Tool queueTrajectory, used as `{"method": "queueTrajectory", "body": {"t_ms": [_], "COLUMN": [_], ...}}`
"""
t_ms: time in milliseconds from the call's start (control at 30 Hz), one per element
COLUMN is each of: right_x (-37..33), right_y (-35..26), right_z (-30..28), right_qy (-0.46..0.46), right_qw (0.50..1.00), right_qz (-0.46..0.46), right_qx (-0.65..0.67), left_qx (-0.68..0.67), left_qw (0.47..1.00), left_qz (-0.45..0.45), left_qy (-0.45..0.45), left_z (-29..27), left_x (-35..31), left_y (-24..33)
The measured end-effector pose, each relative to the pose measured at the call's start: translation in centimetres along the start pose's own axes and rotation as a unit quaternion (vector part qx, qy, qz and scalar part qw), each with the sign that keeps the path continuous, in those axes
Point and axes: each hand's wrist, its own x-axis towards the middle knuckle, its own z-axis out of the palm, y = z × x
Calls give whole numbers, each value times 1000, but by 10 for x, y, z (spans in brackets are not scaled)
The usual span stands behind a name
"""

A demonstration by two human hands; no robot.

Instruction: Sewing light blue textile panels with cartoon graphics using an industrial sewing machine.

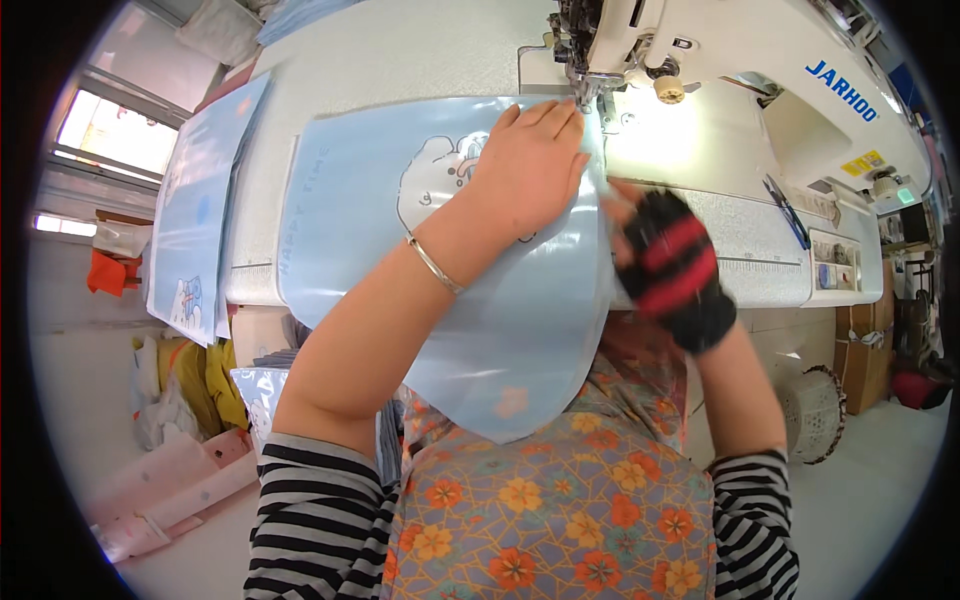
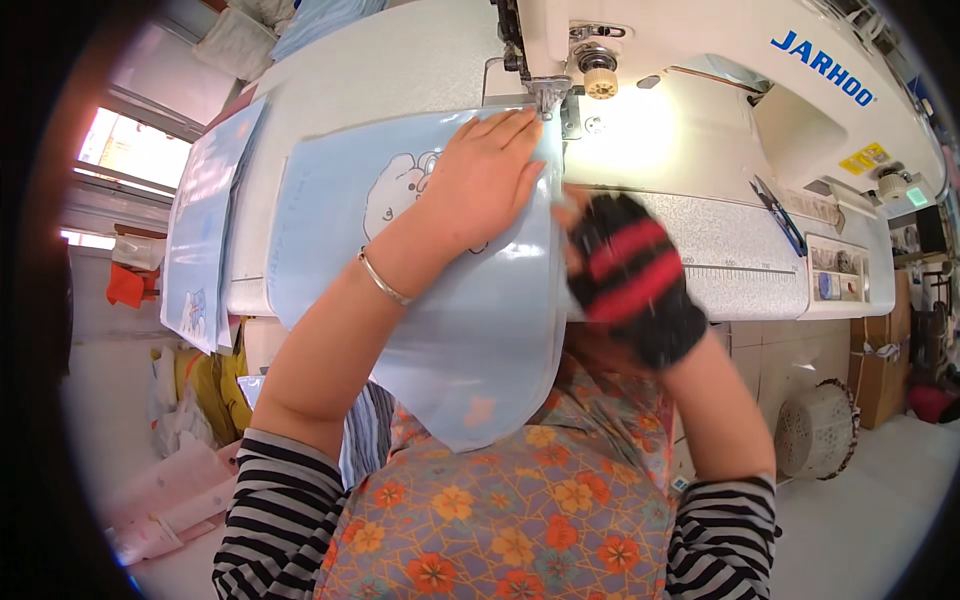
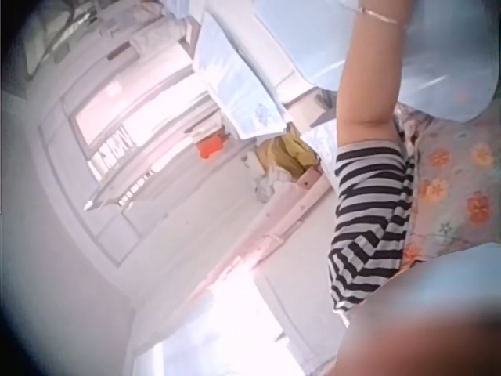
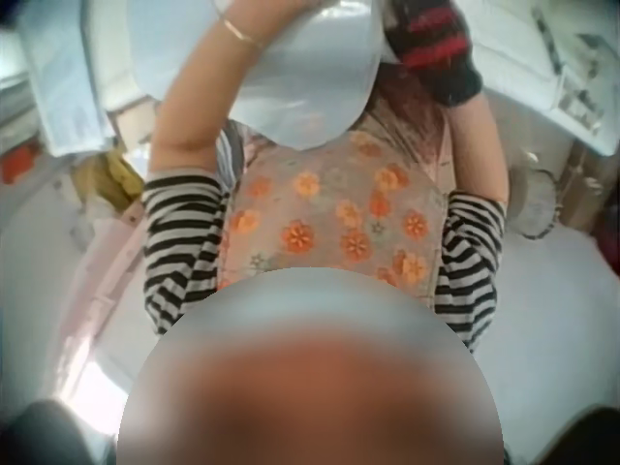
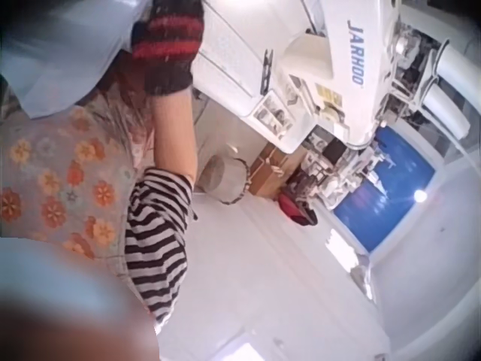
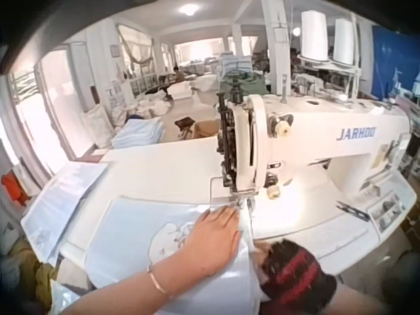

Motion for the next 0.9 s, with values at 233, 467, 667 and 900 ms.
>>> {"method": "queueTrajectory", "body": {"t_ms": [233, 467, 667, 900], "right_x": [-113, -92, -83, -88], "right_y": [-39, -61, -86, -75], "right_z": [23, 51, 31, 43], "right_qy": [-78, -180, -232, -234], "right_qw": [960, 681, 682, 659], "right_qz": [166, 420, 394, 387], "right_qx": [211, 573, 570, 602], "left_qx": [20, -54, 17, -35], "left_qw": [1000, 998, 1000, 999], "left_qz": [15, 16, 8, -24], "left_qy": [11, -22, 4, 18], "left_z": [-6, -24, -23, -19], "left_x": [-3, -35, -42, -33], "left_y": [8, 37, 52, 46]}}
